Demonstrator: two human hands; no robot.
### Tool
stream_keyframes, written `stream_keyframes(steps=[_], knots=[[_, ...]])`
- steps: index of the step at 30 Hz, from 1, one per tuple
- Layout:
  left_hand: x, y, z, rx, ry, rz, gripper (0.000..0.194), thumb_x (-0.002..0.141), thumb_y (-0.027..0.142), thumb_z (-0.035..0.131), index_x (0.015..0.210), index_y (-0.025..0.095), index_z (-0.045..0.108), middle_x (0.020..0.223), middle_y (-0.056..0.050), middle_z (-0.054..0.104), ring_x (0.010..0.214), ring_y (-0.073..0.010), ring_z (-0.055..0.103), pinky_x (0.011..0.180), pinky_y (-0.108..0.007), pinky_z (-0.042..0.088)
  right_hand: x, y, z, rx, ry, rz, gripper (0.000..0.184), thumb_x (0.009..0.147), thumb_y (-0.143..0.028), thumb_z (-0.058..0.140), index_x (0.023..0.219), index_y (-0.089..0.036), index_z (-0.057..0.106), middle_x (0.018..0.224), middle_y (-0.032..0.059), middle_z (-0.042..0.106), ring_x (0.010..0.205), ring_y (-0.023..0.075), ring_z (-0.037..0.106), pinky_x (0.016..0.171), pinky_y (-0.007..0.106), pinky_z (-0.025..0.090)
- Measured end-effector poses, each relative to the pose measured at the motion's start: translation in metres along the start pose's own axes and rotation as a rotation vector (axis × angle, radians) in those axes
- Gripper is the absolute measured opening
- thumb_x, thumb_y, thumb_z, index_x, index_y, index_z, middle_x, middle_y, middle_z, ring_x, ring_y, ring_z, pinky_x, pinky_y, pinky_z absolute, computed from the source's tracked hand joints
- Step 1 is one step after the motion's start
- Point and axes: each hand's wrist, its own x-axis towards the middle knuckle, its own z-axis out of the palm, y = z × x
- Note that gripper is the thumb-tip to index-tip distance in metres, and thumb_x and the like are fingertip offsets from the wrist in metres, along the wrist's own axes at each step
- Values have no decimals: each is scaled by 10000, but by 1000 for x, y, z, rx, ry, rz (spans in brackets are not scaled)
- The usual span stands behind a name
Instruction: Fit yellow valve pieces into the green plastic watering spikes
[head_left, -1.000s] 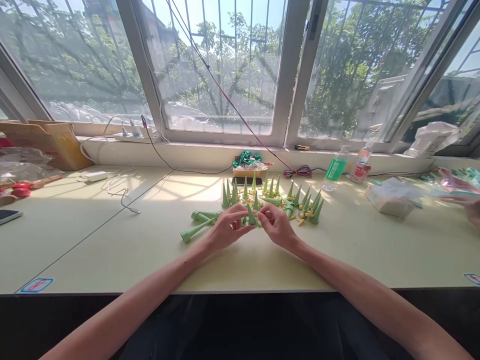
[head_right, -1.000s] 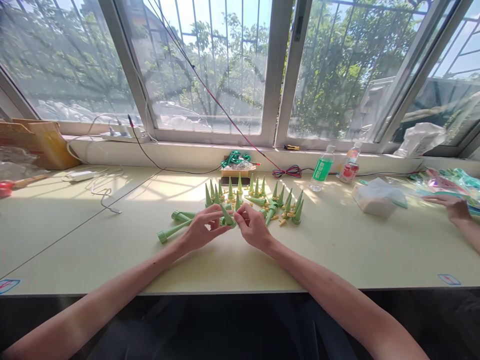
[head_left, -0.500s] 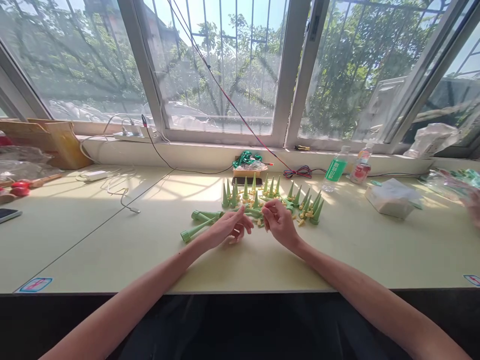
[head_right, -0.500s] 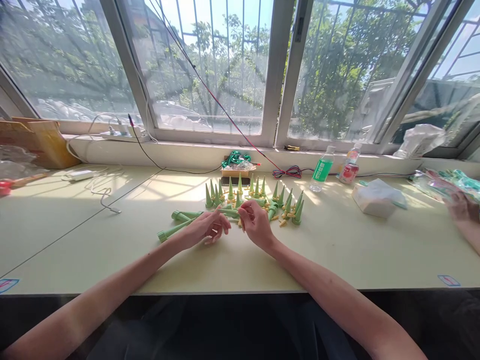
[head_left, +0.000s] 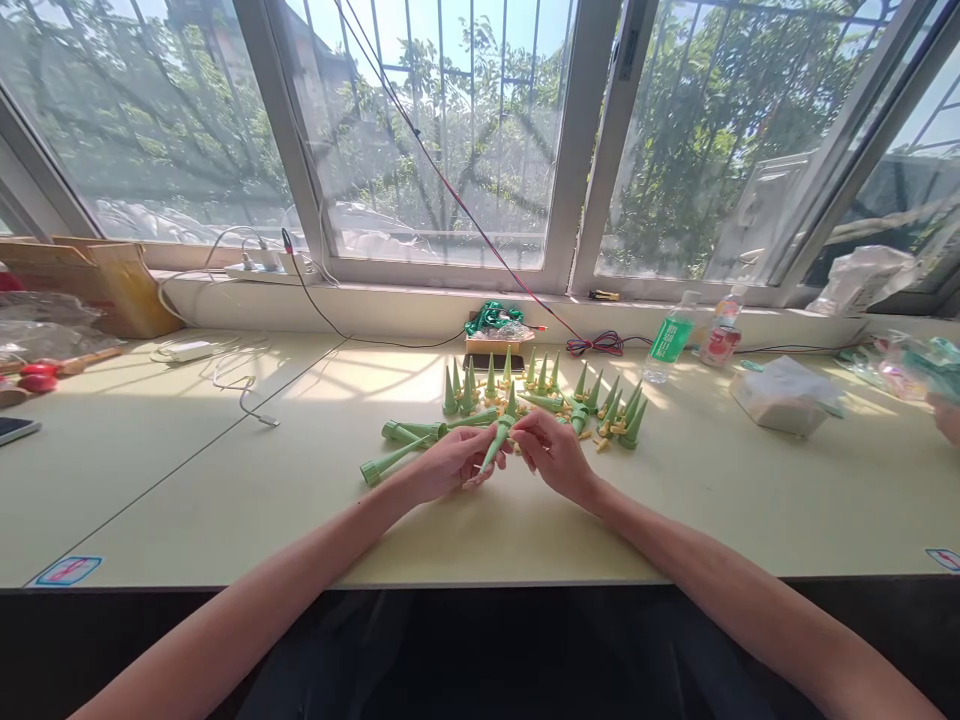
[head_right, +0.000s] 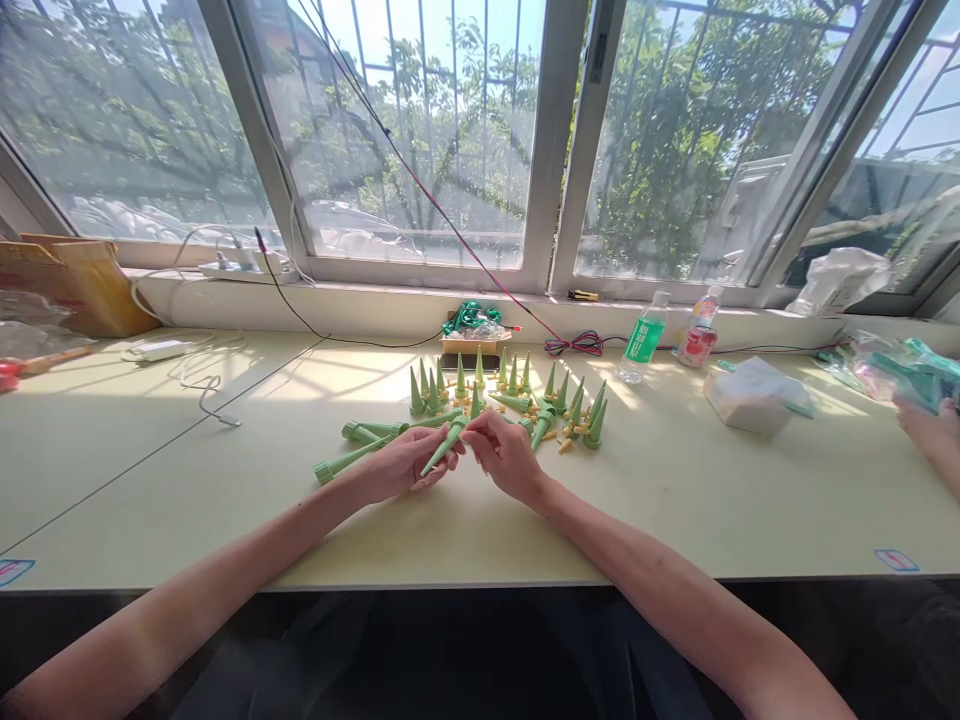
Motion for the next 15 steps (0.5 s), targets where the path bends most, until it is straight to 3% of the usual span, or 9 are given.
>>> stream_keyframes(steps=[4,8,15], knots=[[1,-1,-7,-52,10,10,386,851,468,686,859,82,686,733,-43,605,482,-37,402,418,-174,321,0,1,-1,-10,0,-24,212,920,-400,597,874,-195,576,574,-50,554,454,84,490,469,214,420],[2,-1,-8,-38,2,25,390,861,473,673,825,85,676,685,-24,583,471,-39,388,411,-173,311,1,0,-2,-103,37,-64,255,857,-431,685,860,-185,620,655,-13,598,550,107,538,549,240,469],[0,1,-6,-35,-10,-2,401,854,487,674,816,89,677,683,-28,591,487,-51,439,417,-180,306,0,1,-2,-164,71,-97,255,873,-433,662,822,-185,638,686,15,642,572,120,564,566,252,478]])
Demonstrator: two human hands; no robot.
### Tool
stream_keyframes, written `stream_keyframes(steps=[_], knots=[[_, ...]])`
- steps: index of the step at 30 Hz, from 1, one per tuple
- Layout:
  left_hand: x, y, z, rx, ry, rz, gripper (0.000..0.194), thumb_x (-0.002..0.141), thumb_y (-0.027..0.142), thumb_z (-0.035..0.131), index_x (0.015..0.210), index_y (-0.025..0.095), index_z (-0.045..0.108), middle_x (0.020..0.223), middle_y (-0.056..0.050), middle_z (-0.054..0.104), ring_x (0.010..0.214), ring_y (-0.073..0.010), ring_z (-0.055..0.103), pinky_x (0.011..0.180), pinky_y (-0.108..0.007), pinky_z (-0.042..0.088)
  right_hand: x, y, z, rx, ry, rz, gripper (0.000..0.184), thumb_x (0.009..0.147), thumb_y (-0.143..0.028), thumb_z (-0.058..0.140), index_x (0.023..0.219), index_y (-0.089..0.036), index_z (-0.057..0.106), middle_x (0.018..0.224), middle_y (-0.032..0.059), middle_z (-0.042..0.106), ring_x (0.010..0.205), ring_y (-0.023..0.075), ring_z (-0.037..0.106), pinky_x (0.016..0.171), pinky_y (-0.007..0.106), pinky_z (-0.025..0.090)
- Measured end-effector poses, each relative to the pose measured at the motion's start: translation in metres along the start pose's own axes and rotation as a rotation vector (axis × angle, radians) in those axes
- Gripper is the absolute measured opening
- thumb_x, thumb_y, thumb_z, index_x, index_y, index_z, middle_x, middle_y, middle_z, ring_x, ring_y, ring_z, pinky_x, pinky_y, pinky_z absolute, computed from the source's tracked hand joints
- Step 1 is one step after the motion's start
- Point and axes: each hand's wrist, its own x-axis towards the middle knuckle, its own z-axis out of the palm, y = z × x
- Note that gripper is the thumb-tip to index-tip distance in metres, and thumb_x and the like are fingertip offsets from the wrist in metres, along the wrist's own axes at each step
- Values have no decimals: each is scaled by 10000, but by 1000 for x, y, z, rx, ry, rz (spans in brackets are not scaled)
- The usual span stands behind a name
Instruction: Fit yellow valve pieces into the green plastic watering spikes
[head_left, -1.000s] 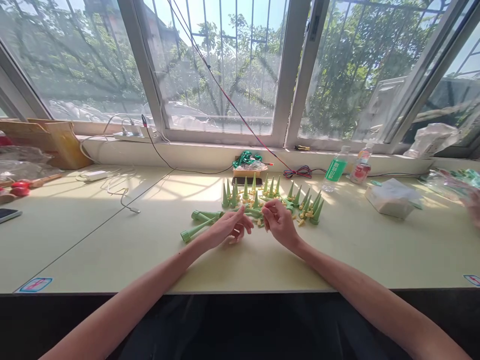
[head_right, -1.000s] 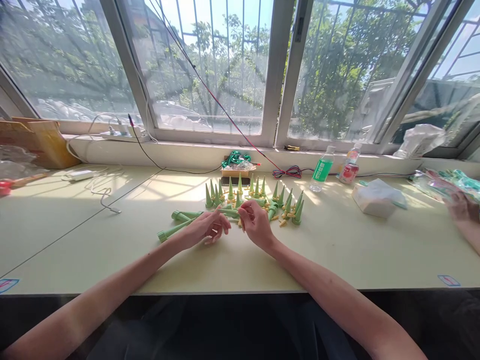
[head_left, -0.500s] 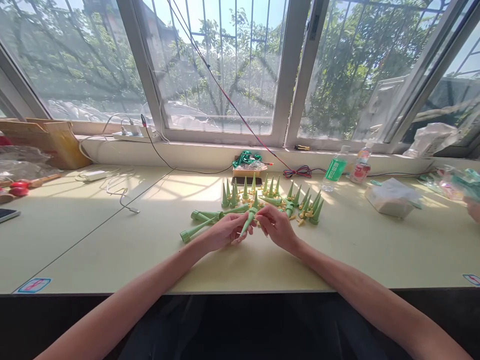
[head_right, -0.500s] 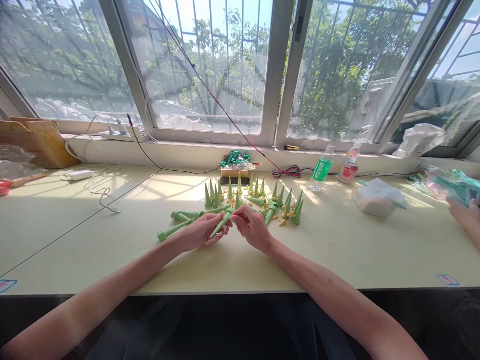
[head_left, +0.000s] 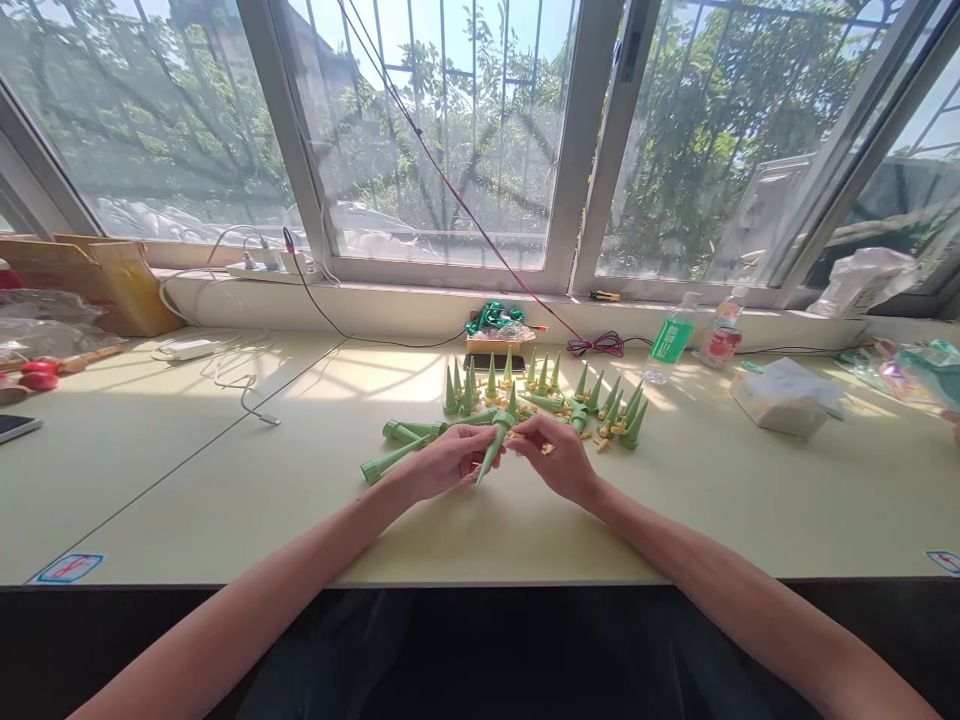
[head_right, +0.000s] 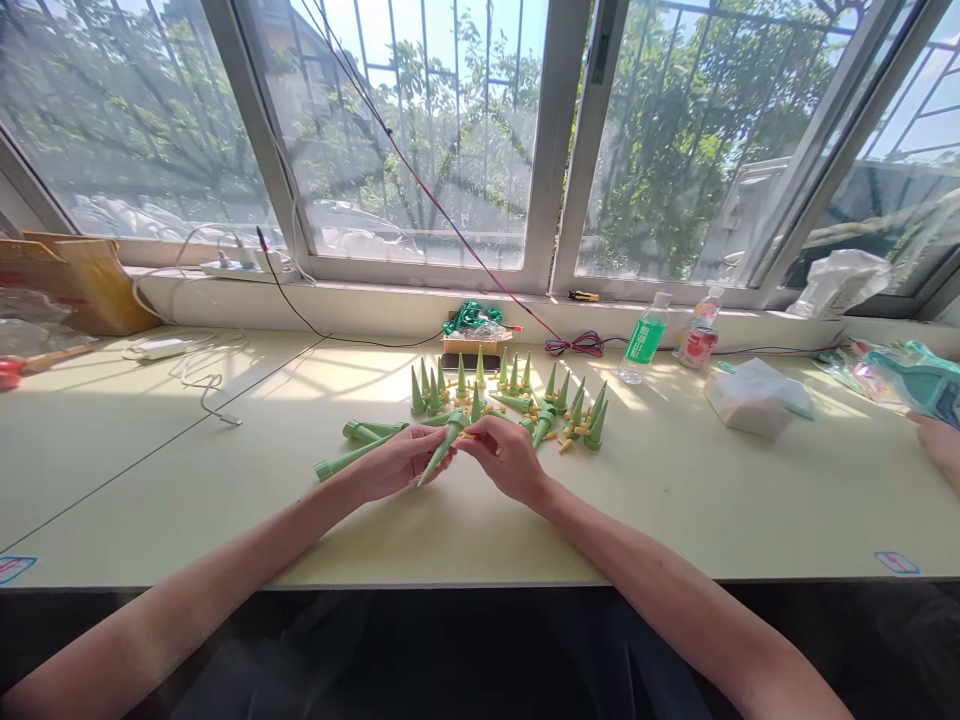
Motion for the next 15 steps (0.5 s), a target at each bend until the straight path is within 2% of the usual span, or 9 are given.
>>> stream_keyframes(steps=[6,12,15], knots=[[1,-3,1,38,-66,-36,480,886,561,592,850,88,669,737,-51,623,457,-45,420,405,-190,286,1,-2,-1,45,-12,36,247,899,-411,623,788,-190,621,615,-5,615,492,104,518,494,239,440],[2,-4,2,58,-68,-17,480,856,576,623,855,97,646,746,-39,605,456,-39,414,398,-178,304,1,-4,0,79,-16,67,251,901,-401,619,770,-188,597,607,-9,624,469,94,502,472,227,415],[2,-5,1,94,-30,27,460,850,560,640,881,100,637,794,-38,594,476,-35,408,402,-170,317,0,-3,1,99,-23,83,254,900,-410,619,778,-190,585,653,9,661,496,98,518,480,224,416]])
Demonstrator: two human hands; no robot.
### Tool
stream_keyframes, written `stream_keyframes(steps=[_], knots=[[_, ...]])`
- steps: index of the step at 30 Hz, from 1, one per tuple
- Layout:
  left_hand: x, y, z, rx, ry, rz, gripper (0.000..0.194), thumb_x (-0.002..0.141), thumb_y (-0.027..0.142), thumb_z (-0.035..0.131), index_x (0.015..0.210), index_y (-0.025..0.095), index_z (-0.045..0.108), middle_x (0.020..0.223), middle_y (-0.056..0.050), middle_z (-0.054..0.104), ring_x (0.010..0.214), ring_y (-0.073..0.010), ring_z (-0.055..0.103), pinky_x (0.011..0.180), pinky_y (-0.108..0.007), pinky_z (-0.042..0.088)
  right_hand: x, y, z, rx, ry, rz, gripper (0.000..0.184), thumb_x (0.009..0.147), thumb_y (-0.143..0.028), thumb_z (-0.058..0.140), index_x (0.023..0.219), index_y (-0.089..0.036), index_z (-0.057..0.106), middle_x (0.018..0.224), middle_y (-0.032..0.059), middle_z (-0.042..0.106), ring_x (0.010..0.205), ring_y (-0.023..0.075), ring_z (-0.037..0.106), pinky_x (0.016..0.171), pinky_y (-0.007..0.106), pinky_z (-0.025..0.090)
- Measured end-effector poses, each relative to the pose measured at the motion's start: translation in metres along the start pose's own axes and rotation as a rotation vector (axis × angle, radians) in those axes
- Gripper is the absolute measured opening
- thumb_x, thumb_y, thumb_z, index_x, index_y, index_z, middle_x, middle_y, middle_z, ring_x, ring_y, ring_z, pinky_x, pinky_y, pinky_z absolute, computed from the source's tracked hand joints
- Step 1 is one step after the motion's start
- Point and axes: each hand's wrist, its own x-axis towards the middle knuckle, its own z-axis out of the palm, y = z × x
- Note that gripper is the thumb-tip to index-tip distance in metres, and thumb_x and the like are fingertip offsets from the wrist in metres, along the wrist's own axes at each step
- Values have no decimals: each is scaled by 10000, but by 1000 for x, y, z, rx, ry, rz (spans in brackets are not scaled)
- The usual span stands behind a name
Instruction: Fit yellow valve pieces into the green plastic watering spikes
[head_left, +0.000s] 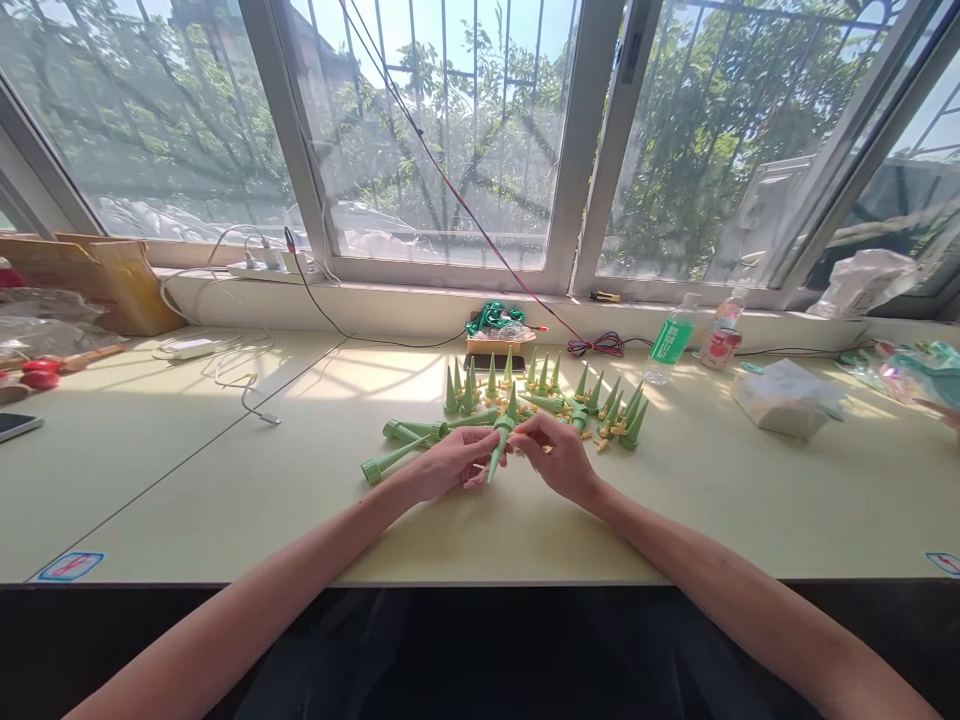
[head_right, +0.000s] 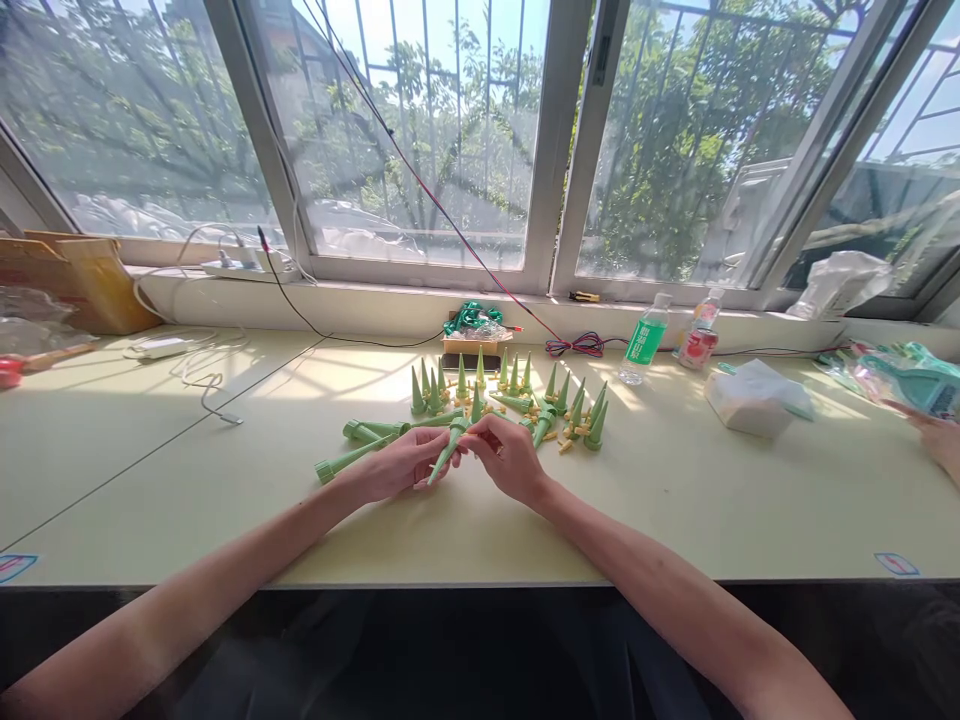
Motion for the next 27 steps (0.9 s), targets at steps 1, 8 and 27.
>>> stream_keyframes(steps=[1,8,27], knots=[[0,0,0,32,18,17,452,852,553,641,881,102,635,783,-34,584,482,-38,410,406,-170,319,0,1,0,4,-2,8,258,898,-417,620,780,-190,582,666,14,668,504,101,521,481,225,416],[-4,2,5,364,163,151,417,785,523,713,721,145,551,531,49,441,455,-66,387,414,-190,289,0,3,0,36,-13,73,326,888,-477,613,742,-195,541,517,-48,509,430,86,429,414,214,345],[3,-13,4,783,383,613,284,816,405,730,899,149,639,829,-1,497,561,-52,456,454,-164,444,4,-1,2,439,-97,287,453,860,-562,617,656,-202,431,466,-77,452,315,48,361,303,187,269]])
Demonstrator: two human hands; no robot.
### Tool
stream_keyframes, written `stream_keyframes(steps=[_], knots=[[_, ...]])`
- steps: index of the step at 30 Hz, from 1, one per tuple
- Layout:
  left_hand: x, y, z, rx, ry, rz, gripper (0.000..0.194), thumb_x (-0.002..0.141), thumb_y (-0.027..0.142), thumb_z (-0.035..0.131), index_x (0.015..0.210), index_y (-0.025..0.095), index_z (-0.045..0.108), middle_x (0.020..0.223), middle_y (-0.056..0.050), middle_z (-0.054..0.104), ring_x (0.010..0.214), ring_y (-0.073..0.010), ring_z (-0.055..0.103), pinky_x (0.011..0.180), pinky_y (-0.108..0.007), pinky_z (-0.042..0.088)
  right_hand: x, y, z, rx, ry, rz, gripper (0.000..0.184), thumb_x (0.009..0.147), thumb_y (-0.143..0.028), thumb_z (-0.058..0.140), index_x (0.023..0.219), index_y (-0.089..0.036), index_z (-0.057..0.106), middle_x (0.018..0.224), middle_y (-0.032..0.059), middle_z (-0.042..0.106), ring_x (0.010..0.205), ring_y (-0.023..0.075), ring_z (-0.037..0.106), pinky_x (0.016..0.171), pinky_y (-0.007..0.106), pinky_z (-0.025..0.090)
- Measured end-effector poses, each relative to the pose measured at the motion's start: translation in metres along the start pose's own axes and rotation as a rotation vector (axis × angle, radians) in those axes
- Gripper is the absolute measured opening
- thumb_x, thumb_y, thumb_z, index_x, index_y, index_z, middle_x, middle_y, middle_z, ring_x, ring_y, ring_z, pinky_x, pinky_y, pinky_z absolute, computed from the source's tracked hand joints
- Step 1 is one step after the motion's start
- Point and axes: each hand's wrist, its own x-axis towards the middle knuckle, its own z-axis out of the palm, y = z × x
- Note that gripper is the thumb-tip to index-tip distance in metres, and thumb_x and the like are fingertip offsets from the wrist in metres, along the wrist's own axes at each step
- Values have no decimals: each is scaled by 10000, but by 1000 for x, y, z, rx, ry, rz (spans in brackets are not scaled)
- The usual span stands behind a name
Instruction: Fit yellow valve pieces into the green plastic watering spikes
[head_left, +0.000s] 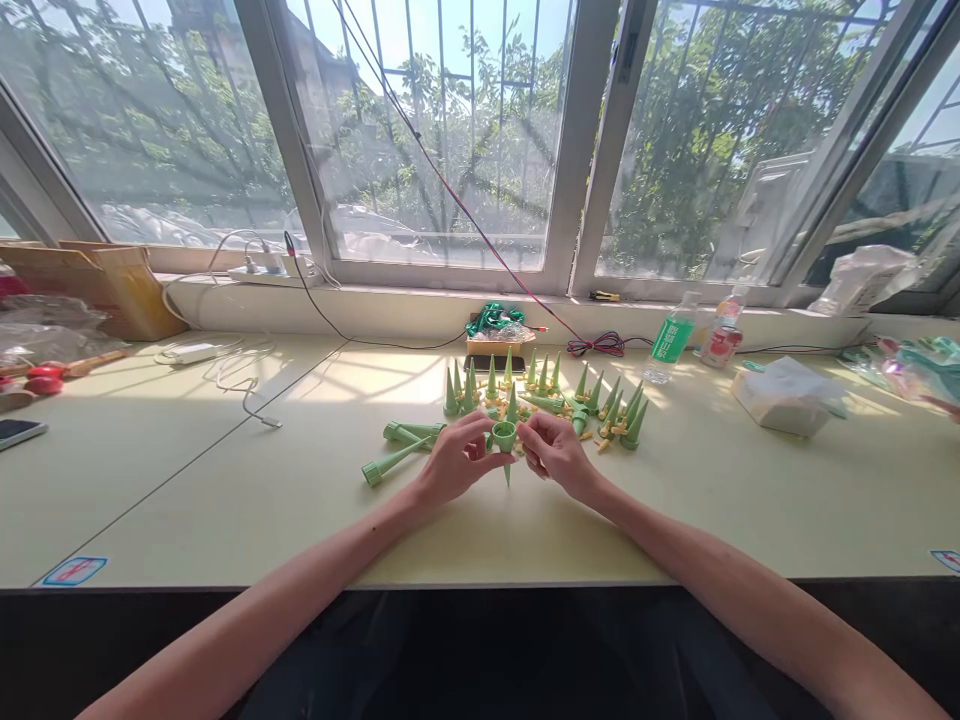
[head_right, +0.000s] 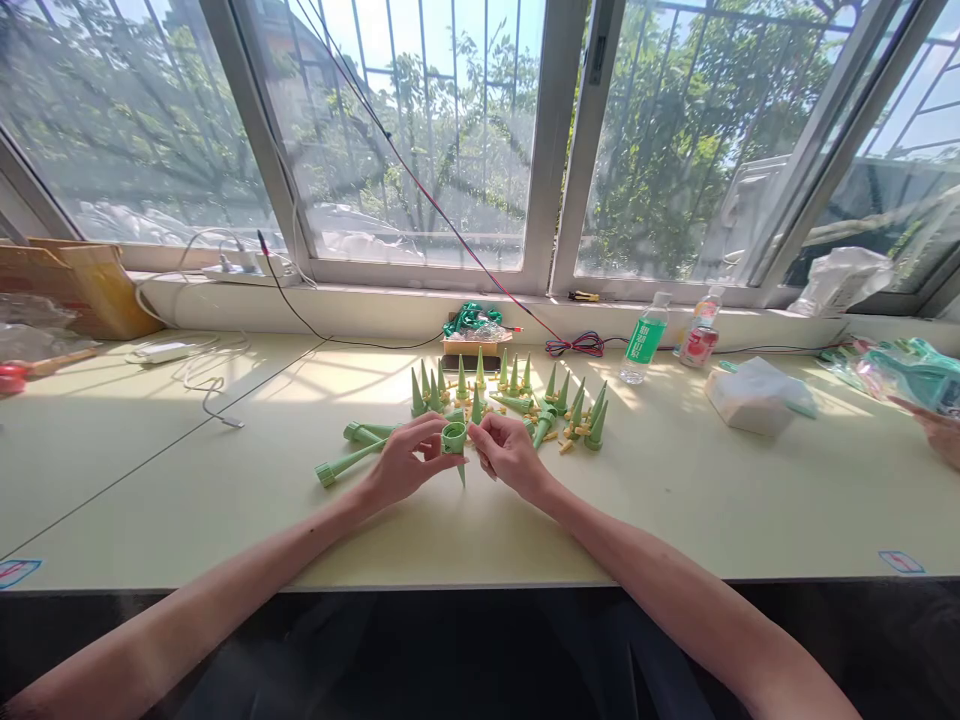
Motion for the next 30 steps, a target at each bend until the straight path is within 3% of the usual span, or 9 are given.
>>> stream_keyframes(steps=[7,13,25,30], knots=[[1,2,-1,65,8,130,237,832,336,731,979,160,669,888,-23,564,555,-37,480,476,-155,464,0,-3,0,51,-29,12,443,866,-521,633,644,-193,436,468,-89,407,314,38,348,302,180,256],[0,2,-1,80,7,157,181,847,278,715,965,152,661,882,-22,564,551,-33,485,468,-146,436,1,-1,0,33,-31,10,438,873,-510,631,642,-192,437,459,-92,397,304,45,377,306,184,249],[2,7,-1,44,-7,95,150,887,297,661,919,150,663,836,-12,541,558,-43,472,469,-142,430,2,6,-1,-56,-122,10,486,941,-574,481,648,-189,438,509,-80,389,338,46,388,334,191,276],[3,4,1,26,10,13,246,847,341,702,1009,169,634,875,-7,554,538,-36,475,469,-149,438,4,7,-2,-74,-29,-11,512,916,-604,506,616,-195,435,473,-84,349,325,50,341,327,206,268]])
